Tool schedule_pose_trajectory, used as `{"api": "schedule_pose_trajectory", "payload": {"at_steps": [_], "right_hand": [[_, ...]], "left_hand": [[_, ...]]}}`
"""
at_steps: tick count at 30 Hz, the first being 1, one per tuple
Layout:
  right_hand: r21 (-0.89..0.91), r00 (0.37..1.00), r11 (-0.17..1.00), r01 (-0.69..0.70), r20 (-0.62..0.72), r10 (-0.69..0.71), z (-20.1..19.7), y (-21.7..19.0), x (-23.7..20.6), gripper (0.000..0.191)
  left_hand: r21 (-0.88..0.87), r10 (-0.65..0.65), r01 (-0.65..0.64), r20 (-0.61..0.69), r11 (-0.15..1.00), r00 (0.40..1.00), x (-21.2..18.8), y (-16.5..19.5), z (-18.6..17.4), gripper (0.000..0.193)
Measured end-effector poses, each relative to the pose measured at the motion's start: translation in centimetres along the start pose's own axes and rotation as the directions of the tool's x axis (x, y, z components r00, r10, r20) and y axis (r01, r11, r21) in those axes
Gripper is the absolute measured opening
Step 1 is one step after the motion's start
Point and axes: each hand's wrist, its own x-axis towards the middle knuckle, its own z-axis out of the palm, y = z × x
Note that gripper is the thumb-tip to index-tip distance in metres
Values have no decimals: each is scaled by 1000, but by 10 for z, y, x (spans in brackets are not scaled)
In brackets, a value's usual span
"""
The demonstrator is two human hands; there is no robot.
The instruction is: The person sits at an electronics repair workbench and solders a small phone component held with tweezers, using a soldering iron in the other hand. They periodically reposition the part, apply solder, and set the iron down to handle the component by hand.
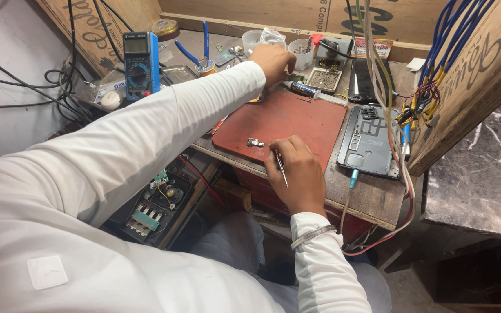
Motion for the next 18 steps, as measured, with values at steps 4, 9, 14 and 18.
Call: {"api": "schedule_pose_trajectory", "payload": {"at_steps": [4,9,14,18], "right_hand": [[18,1000,1000,11,-10,-11,0,0,0,8],[68,998,997,39,-54,-35,0,1,0,10],[237,997,969,-75,11,75,-5,2,3,14],[303,974,932,-200,168,154,-12,2,7,15]], "left_hand": [[-40,7,-13,-131,999,991,-4,-9,4,11],[-248,-115,36,-314,968,942,-20,-24,13,10],[-398,-103,-127,-507,908,856,-60,-29,33,14],[-429,-136,-143,-557,892,819,-96,-30,63,15]]}}
